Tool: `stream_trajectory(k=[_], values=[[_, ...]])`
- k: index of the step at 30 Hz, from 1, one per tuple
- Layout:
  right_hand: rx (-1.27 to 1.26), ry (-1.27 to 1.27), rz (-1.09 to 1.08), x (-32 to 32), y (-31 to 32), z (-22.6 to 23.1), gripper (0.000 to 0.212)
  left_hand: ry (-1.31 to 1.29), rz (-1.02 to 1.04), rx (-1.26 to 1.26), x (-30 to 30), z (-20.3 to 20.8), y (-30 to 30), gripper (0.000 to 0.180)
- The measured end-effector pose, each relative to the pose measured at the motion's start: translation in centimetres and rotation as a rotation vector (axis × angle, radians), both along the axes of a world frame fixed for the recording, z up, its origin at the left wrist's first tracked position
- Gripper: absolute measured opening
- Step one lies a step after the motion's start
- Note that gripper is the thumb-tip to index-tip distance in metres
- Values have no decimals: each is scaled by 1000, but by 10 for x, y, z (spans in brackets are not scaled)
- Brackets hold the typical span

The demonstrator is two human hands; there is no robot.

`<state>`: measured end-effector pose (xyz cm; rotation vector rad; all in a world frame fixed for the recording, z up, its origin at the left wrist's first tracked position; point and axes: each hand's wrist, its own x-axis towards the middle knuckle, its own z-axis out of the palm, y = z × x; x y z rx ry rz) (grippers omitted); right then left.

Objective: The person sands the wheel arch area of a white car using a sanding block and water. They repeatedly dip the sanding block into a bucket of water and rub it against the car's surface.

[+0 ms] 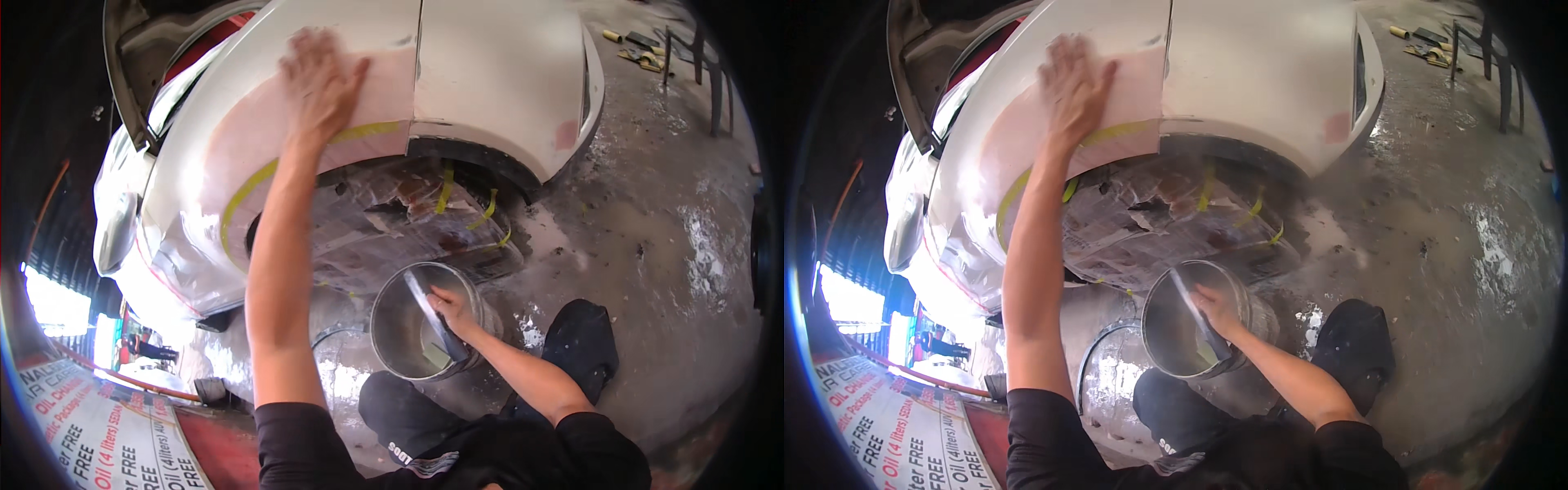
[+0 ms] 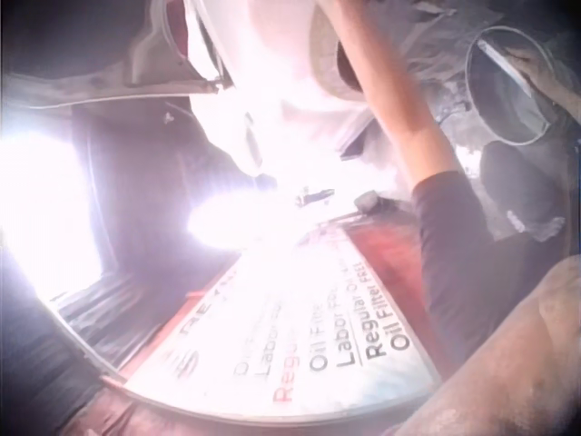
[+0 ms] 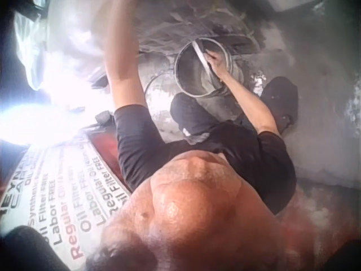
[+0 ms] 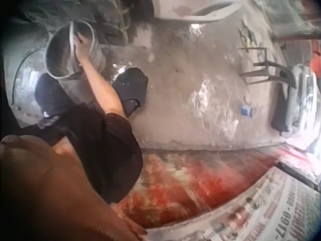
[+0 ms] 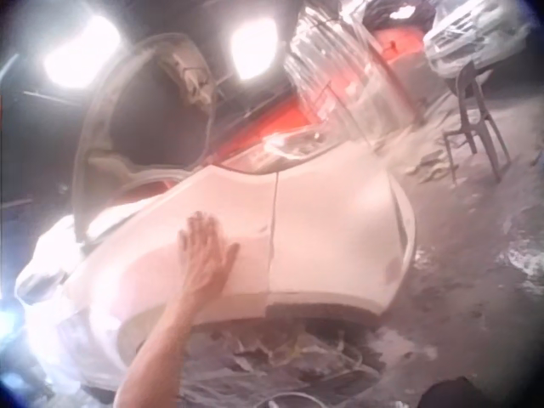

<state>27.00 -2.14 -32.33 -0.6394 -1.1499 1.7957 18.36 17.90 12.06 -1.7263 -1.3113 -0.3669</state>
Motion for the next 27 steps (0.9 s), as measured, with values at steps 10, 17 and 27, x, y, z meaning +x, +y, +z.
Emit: stream_trajectory(k=[10,17,27], values=[[-23,-85,211,11,1,24,64,42,-28,-17,20,-34,-20,85],[-41,-51,200,1,0,19,56,59,47,-124,22,-77,-88,84],[-13,-69,230,12,0,38,56,-3,47,8,11,4,-4,86]])
